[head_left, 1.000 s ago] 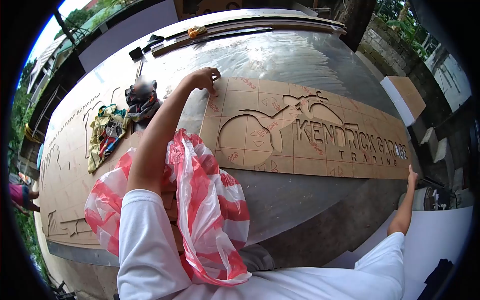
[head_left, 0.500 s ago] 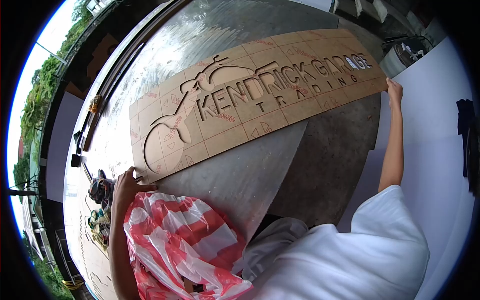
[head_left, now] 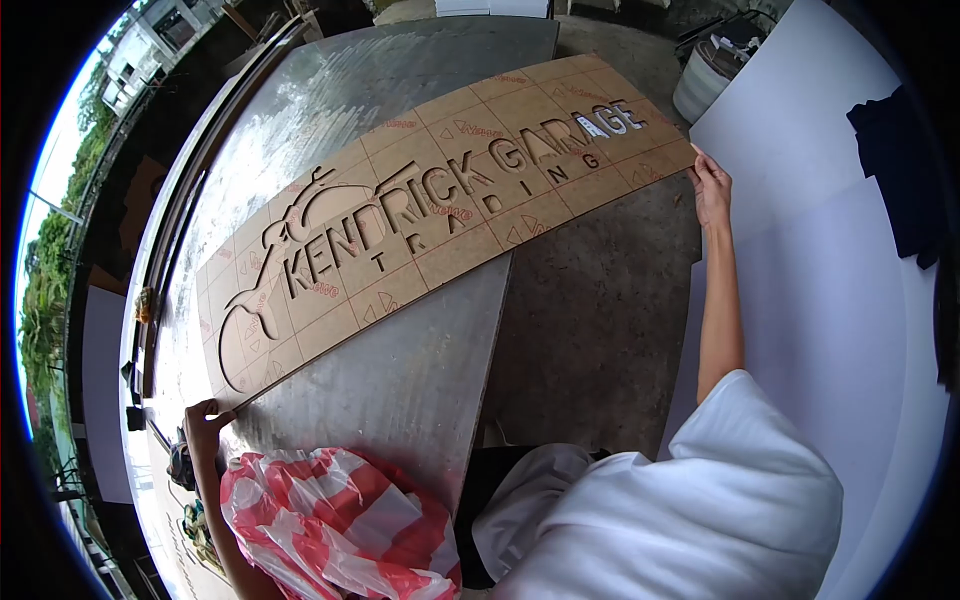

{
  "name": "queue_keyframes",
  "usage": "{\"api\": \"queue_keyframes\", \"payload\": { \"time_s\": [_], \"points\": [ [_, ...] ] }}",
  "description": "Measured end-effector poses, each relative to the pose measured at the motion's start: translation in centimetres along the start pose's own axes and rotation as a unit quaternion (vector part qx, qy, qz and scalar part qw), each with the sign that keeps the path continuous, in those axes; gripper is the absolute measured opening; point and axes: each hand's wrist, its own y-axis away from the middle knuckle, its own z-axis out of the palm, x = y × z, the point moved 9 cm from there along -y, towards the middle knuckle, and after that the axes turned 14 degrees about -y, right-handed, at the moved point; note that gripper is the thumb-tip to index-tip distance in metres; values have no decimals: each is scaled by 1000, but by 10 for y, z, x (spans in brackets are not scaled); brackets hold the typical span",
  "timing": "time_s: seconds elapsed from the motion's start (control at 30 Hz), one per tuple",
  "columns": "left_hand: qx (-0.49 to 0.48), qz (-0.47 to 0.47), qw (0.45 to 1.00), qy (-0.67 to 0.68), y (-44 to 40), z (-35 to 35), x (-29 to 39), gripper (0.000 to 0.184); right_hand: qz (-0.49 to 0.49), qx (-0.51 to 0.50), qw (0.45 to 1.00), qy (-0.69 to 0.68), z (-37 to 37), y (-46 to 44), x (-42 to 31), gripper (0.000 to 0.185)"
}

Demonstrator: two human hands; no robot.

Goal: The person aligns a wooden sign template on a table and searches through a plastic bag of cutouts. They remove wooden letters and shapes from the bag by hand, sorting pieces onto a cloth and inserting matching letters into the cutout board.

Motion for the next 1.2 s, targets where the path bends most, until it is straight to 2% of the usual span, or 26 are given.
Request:
{"api": "queue_keyframes", "payload": {
  "time_s": [0.13,0.27,0.3,0.33,0.4,0.47,0.57,0.6,0.63,0.67,0.7,0.73,0.77,0.8,0.9,0.97,1.0,1.03,1.07,1.17,1.2],
  "points": [
    [41,15,999,4,-1,-25,7,39,-24,28,998,-49,-1,3,2,28],
    [49,31,997,59,7,-6,11,39,-26,70,994,-76,-5,9,5,27],
    [13,-6,1000,-16,10,-5,11,39,-19,63,995,-79,0,7,7,27],
    [-37,-25,996,-83,7,-1,6,49,-12,74,995,-70,-3,7,6,27],
    [126,62,982,-123,0,5,-46,63,2,82,995,-53,-2,4,6,26],
    [108,15,986,-128,-1,-19,-30,63,19,94,994,-44,-7,0,8,25],
    [68,-59,996,-21,-2,-46,-4,49,17,78,997,8,1,-1,-5,24],
    [79,-34,996,28,-6,-50,2,42,19,74,997,7,-1,-5,-8,24],
    [59,-48,996,55,-7,-49,-1,39,25,49,998,39,1,-6,-10,24],
    [42,-62,994,82,2,-63,31,37,28,22,997,69,3,-8,-10,24],
    [12,-143,980,135,16,-72,57,36,28,24,997,70,2,-10,-10,25],
    [12,-144,980,136,16,-70,60,36,27,22,997,70,1,-10,-12,25],
    [2,-111,946,306,18,-64,70,37,37,18,997,72,-1,-11,-10,26],
    [-5,-75,883,464,18,-64,80,37,49,13,996,72,0,-13,-8,27],
    [7,-62,808,586,19,-69,108,30,79,-13,994,76,-4,-14,-8,29],
    [-28,35,783,621,10,-68,112,28,105,-53,988,100,-13,-25,-1,33],
    [-38,39,767,639,9,-69,118,32,110,-57,986,111,-24,-36,9,34],
    [-80,49,700,708,7,-72,131,40,125,-77,984,101,-32,-40,17,34],
    [-87,74,695,710,5,-75,139,50,130,-88,982,101,-38,-50,18,34],
    [-94,71,688,716,6,-83,163,59,126,-70,981,133,-38,-48,10,33],
    [-87,66,702,704,7,-83,165,64,124,-65,981,137,-37,-43,6,33]
  ]
}}
